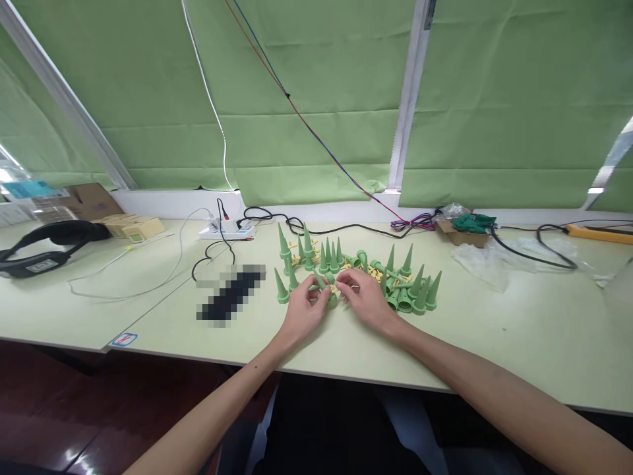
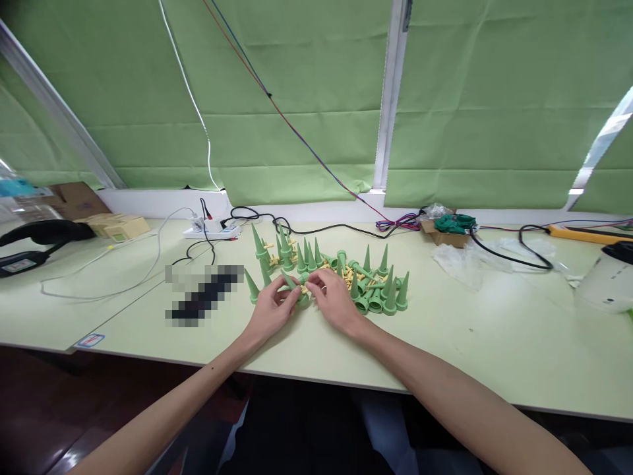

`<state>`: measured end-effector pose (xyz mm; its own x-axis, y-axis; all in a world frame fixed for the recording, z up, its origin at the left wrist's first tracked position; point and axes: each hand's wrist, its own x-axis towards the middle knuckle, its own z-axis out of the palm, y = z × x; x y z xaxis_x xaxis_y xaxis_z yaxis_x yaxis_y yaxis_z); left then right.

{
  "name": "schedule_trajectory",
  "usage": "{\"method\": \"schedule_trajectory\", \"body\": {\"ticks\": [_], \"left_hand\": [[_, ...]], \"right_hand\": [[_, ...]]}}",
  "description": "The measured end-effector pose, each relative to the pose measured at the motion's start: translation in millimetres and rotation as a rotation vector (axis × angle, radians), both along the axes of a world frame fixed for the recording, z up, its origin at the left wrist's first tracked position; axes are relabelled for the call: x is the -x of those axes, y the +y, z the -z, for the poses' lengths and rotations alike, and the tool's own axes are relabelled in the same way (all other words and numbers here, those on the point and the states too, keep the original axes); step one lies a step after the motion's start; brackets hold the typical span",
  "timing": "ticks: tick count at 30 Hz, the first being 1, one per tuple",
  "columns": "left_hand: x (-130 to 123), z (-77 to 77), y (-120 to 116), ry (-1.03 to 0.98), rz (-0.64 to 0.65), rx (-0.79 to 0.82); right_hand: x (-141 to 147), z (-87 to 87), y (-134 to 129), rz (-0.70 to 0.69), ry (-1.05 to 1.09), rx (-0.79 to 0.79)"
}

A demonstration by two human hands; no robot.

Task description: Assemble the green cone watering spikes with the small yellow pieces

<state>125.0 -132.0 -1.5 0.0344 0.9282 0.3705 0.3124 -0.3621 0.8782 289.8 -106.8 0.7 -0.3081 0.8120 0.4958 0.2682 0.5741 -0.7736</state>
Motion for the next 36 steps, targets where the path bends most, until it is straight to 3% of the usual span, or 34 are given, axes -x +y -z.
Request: {"method": "schedule_trajectory", "body": {"ticks": [15, 28, 36], "left_hand": [[1.3, 0.0, -0.7, 0.284, 0.024, -0.009], [1.6, -3.6, -1.7, 0.195, -0.037, -0.048], [0.5, -1.8, -1.6, 0.216, -0.002, -0.086]], "right_hand": [[-2.1, 3.3, 4.8, 0.046, -0.103, -0.006], [-3.6, -6.4, 2.0, -0.037, -0.119, -0.001], [-4.4, -3.1, 5.0, 0.027, -0.185, 0.001]]}}
